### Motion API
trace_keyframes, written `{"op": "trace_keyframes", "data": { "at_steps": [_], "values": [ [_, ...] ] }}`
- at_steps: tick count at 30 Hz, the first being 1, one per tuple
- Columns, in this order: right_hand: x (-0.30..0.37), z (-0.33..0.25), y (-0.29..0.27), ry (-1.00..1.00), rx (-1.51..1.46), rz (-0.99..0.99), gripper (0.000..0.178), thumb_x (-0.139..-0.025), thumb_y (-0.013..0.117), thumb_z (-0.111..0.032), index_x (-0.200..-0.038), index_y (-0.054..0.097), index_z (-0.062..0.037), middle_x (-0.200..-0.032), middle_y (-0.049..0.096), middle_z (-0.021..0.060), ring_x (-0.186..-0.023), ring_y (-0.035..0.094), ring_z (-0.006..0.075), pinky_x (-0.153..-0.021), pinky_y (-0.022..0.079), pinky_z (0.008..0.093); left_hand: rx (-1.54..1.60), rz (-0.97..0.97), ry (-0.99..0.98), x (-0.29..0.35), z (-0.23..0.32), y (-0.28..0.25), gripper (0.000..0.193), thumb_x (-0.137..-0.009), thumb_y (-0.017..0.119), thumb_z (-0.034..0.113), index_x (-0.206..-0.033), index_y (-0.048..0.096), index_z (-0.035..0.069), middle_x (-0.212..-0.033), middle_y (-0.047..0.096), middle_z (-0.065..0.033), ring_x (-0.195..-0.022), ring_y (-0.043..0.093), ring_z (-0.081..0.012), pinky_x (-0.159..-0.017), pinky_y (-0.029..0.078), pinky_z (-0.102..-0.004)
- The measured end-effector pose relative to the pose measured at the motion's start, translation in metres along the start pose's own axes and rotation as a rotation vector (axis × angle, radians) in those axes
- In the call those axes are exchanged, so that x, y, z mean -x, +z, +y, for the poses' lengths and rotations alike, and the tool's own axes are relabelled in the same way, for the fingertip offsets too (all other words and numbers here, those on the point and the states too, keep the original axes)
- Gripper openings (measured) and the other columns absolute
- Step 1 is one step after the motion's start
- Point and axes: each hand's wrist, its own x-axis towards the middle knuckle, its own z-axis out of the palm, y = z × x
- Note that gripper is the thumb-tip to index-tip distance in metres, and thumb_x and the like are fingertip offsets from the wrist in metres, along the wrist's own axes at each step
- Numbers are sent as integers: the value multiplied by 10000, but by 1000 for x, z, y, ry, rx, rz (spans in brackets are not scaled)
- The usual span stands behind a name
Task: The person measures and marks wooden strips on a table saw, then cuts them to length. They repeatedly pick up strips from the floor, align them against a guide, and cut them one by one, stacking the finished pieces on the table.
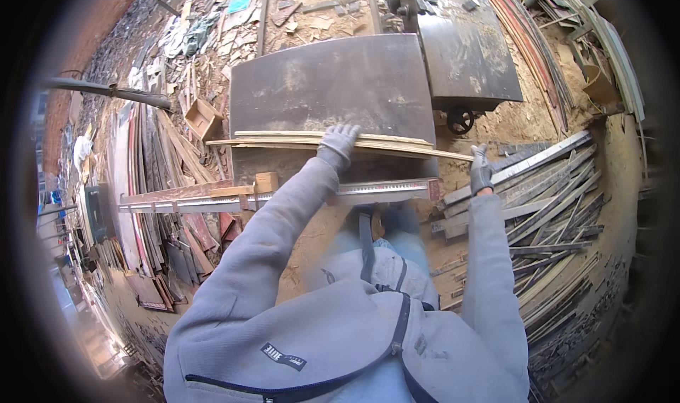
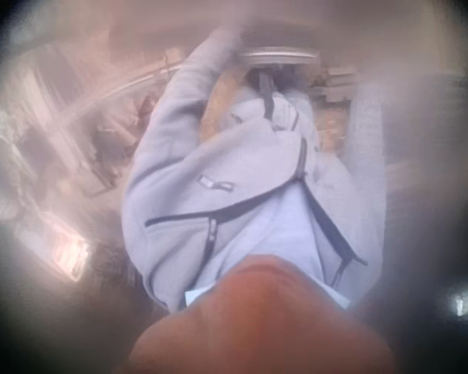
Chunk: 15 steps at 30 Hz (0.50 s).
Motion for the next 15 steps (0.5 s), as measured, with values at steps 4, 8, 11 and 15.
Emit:
{"op": "trace_keyframes", "data": {
  "at_steps": [4, 8, 11, 15],
  "values": [
    [33, 0, 78, 112, -98, -107, 911, -1057, 324, -737, -1519, 524, 22, -1580, 518, 156, -1466, 448, 223, -1244, 303, 337, 7, 93, 24, 2, -20, 28, 805, -826, 649, 131, -1572, 366, 27, -1447, 540, -161, -1392, 492, -334, -1264, 272, -480],
    [50, -3, 102, -57, 332, -144, 1064, -990, 247, -844, -1487, 528, 54, -1484, 559, 314, -1410, 518, 381, -1154, 395, 415, 157, 184, 100, 5, -24, 38, 745, -851, 573, 112, -1559, 366, 10, -1440, 534, -166, -1381, 504, -330, -1274, 248, -538],
    [48, -7, 92, 87, -158, -53, 767, -1088, 372, -560, -1568, 418, 37, -1590, 476, 210, -1489, 445, 279, -1240, 319, 363, 143, 193, 78, 6, -22, 40, 856, -778, 638, 139, -1576, 353, 22, -1473, 509, -159, -1418, 473, -333, -1288, 226, -539],
    [55, -12, 87, 111, -628, -375, 581, -1106, 525, -247, -1597, 383, 30, -1594, 498, 142, -1470, 483, 264, -1239, 357, 347, 97, 224, 38, 4, -24, 41, 967, -724, 722, 188, -1597, 333, 37, -1494, 488, -153, -1447, 435, -339, -1296, 202, -540]
  ]
}}
